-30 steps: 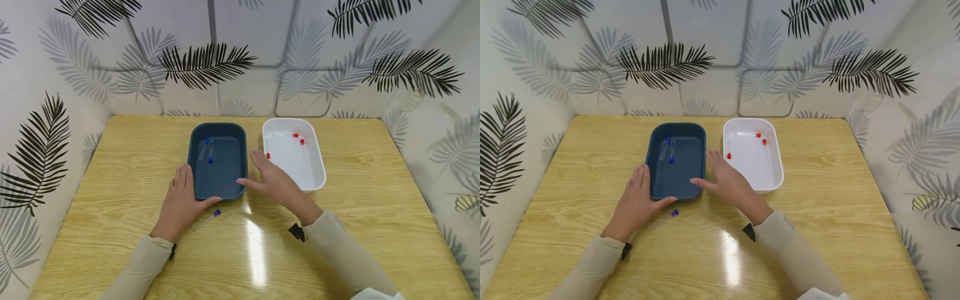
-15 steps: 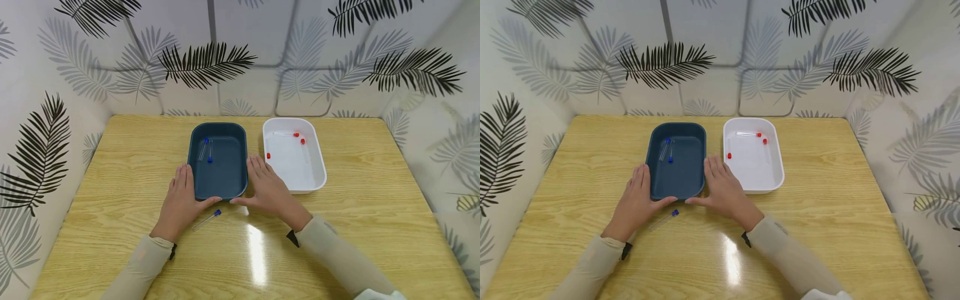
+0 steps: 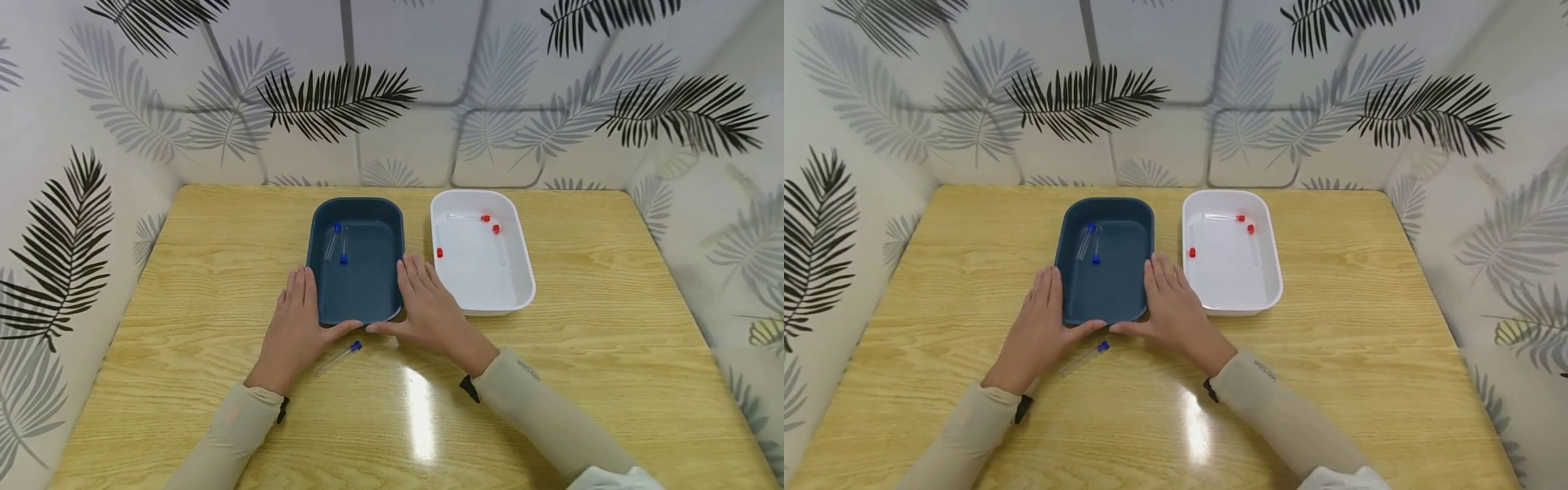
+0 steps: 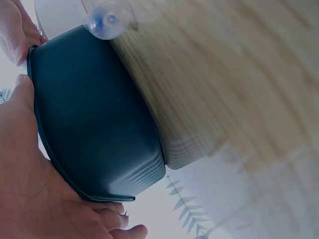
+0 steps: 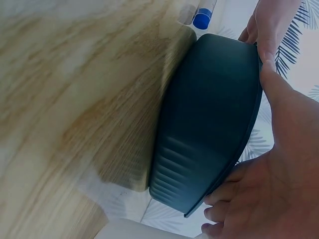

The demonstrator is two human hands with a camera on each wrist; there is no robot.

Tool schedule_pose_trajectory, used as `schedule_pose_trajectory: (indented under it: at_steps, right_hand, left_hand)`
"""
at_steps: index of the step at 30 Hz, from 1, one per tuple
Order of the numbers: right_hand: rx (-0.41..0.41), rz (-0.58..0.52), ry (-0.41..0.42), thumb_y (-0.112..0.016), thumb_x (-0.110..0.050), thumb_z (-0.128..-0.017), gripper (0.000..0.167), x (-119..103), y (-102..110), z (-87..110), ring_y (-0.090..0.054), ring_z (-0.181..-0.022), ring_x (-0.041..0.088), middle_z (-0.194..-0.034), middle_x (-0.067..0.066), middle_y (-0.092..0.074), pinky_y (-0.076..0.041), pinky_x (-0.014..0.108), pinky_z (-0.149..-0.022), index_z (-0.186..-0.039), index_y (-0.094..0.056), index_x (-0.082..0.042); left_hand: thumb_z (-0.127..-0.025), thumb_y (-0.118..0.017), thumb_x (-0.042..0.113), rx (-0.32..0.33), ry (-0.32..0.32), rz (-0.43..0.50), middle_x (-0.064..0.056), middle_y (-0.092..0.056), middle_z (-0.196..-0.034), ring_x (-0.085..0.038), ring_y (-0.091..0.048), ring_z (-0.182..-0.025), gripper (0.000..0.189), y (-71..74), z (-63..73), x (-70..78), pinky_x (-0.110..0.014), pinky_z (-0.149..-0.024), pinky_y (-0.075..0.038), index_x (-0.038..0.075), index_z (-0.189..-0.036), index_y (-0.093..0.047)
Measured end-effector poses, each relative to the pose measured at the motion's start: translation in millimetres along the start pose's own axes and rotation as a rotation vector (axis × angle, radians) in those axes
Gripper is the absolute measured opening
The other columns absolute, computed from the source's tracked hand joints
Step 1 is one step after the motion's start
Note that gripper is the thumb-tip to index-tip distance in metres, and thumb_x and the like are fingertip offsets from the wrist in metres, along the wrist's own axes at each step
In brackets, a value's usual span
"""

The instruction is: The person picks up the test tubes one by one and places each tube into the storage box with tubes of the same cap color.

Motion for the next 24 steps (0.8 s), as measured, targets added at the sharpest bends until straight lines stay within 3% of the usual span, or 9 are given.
schedule_pose_trajectory:
  at_steps: [11, 20, 24]
  right_hand:
    - [0.006, -0.004, -0.017, -0.033, -0.085, -0.072, 0.118, -1.7, -4.1, -1.6, 0.001, -0.141, 0.027, -0.152, 0.02, -0.01, -0.005, 0.04, -0.112, -0.146, -0.013, 0.005]
    - [0.03, 0.003, 0.0, -0.035, -0.083, -0.074, 0.116, -2.3, -2.6, 0.0, -0.005, -0.14, 0.029, -0.151, 0.021, -0.013, -0.013, 0.04, -0.111, -0.145, -0.016, 0.006]
    - [0.026, 0.006, 0.0, -0.034, -0.084, -0.074, 0.116, -1.5, -4.6, -0.4, -0.004, -0.14, 0.028, -0.151, 0.021, -0.012, -0.013, 0.04, -0.111, -0.145, -0.016, 0.006]
  left_hand:
    - [-0.073, -0.037, 0.083, -0.02, 0.011, -0.001, -0.02, -0.009, -0.152, -0.032, -0.004, -0.14, 0.118, -0.6, -0.6, -0.5, -0.049, -0.109, -0.018, -0.004, -0.147, -0.008]
    - [-0.073, -0.039, 0.083, -0.031, -0.003, 0.002, -0.02, -0.009, -0.152, -0.032, -0.004, -0.14, 0.117, 1.4, -0.6, -0.9, -0.051, -0.108, -0.019, -0.003, -0.147, -0.007]
    - [-0.075, -0.04, 0.081, -0.074, -0.023, 0.008, -0.02, -0.008, -0.153, -0.031, -0.002, -0.14, 0.115, 7.8, -1.2, -3.9, -0.053, -0.107, -0.019, -0.003, -0.147, -0.006]
Point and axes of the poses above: each hand's wrist, its own z-axis away from the middle knuckle, its own y-axis out of the back of the hand, x = y × z, the point moved 1 cm from there along -z, towards the middle knuckle
